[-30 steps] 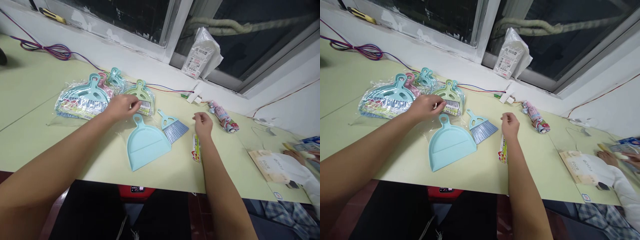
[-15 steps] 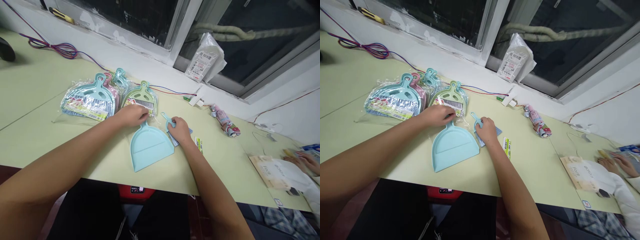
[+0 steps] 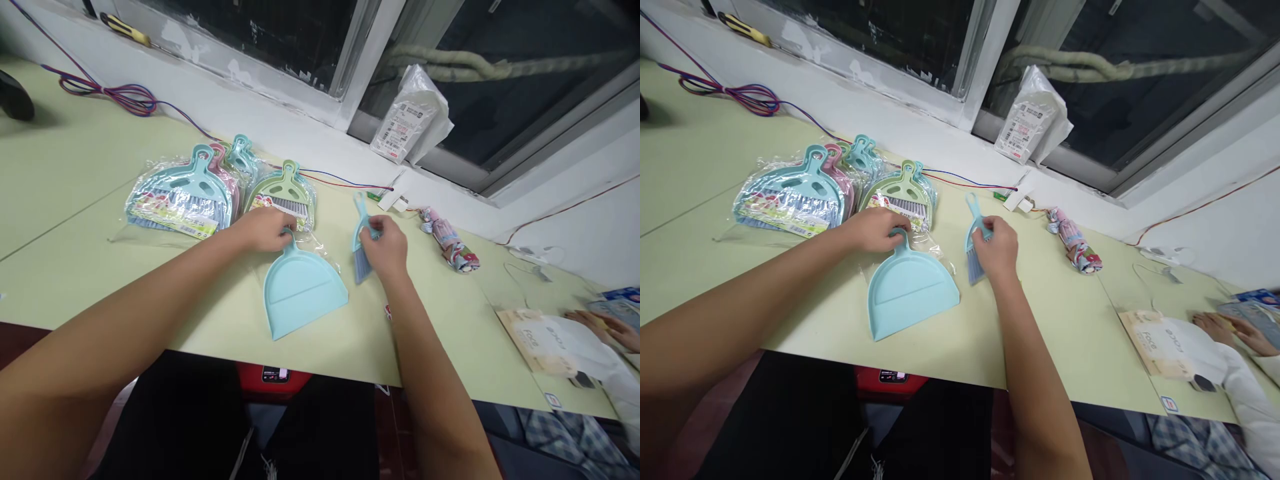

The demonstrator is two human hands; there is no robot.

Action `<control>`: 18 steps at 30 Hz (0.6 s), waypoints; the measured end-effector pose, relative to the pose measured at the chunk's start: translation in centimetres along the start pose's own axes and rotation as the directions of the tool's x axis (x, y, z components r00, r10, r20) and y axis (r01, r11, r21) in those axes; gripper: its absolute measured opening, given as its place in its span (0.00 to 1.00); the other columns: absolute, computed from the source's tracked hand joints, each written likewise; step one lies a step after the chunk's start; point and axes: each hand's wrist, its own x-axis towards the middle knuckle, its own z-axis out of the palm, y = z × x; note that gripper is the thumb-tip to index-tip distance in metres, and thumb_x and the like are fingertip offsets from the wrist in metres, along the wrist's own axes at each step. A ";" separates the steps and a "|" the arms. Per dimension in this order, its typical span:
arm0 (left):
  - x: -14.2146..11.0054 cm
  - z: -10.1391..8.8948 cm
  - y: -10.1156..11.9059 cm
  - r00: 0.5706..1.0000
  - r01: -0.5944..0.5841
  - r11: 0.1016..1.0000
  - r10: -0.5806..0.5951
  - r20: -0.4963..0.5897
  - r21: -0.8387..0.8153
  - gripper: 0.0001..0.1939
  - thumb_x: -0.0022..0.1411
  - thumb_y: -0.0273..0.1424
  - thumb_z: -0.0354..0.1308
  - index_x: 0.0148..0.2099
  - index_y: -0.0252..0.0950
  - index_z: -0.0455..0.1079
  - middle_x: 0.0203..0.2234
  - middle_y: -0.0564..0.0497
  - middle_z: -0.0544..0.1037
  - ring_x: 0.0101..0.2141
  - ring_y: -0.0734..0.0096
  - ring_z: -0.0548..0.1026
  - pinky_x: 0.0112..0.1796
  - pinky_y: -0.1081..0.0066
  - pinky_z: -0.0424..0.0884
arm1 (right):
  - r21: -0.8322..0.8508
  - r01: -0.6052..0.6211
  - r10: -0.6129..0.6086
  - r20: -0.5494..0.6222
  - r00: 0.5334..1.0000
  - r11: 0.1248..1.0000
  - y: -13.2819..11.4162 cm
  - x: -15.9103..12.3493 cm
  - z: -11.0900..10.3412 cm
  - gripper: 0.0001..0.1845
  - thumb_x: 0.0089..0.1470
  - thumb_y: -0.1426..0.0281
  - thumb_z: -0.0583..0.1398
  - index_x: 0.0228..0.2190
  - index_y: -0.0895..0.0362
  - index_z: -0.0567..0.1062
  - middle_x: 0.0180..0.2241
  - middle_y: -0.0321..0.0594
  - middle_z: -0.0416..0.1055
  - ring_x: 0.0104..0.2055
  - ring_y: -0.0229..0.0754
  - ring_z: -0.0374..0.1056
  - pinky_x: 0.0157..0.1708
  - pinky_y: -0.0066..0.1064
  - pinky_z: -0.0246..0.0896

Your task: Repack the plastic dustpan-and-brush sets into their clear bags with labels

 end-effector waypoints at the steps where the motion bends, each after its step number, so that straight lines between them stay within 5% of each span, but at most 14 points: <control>1: 0.0 0.0 0.0 1.000 0.001 1.000 -0.001 0.011 -0.012 0.18 0.61 0.34 0.51 0.47 0.40 0.80 0.38 0.46 0.84 0.38 0.56 0.79 0.32 0.65 0.62 | 0.035 0.005 -0.003 -0.059 0.998 0.999 -0.3 0.0 -0.7 0.14 0.56 0.65 0.62 0.44 0.55 0.76 0.43 0.47 0.79 0.46 0.51 0.74 0.53 0.44 0.67; 6: 0.3 0.1 0.0 1.000 -0.009 0.999 0.009 0.015 -0.049 0.19 0.63 0.34 0.49 0.45 0.40 0.81 0.37 0.46 0.84 0.38 0.56 0.78 0.34 0.65 0.63 | 0.191 0.023 0.007 -0.159 0.987 0.981 -2.9 -1.2 -3.1 0.13 0.53 0.66 0.62 0.42 0.55 0.76 0.40 0.43 0.78 0.42 0.45 0.74 0.49 0.38 0.70; 18: 0.4 0.1 0.0 0.999 -0.014 0.990 0.007 -0.049 -0.139 0.16 0.63 0.34 0.49 0.34 0.38 0.78 0.27 0.47 0.80 0.28 0.61 0.74 0.30 0.64 0.60 | 0.110 0.208 -0.226 0.185 0.956 0.972 -9.0 -6.1 -1.8 0.08 0.51 0.68 0.62 0.36 0.51 0.74 0.34 0.37 0.78 0.38 0.48 0.75 0.50 0.45 0.65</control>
